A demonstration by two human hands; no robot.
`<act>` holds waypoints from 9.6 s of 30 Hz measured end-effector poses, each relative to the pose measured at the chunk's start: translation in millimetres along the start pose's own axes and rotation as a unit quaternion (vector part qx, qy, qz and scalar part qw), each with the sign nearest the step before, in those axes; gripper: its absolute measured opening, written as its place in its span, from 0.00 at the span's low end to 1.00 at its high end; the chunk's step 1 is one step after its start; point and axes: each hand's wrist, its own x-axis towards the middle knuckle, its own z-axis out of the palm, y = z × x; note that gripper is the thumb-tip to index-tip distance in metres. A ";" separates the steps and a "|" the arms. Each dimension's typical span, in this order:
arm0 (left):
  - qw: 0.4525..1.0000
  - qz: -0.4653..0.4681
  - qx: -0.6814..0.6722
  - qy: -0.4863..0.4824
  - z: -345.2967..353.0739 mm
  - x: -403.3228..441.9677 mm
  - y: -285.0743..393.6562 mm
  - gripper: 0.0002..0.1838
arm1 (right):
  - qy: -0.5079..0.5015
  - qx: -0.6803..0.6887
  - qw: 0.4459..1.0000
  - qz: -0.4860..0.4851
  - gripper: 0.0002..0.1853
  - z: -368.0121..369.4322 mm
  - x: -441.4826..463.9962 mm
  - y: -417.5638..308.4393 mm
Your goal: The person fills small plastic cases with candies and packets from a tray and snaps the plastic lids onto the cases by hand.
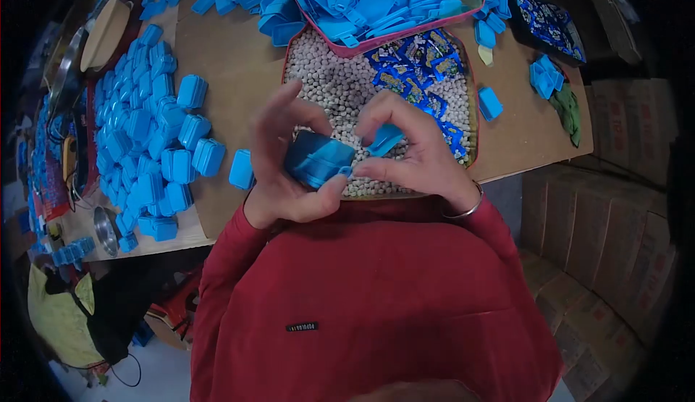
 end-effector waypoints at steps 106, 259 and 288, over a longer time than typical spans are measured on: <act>1.000 0.012 -0.010 -0.022 16.5 3.0 0.2 0.41 | 0.038 -0.027 0.992 -0.118 0.18 -3.9 -12.1 0.0; 0.925 -0.294 0.113 -0.214 22.1 54.8 62.8 0.27 | 0.013 0.622 0.758 0.196 0.27 6.4 -56.1 24.0; 0.926 -0.304 -0.189 -0.116 11.8 2.2 -21.8 0.31 | -0.052 -0.098 0.949 0.295 0.14 13.7 -50.2 26.1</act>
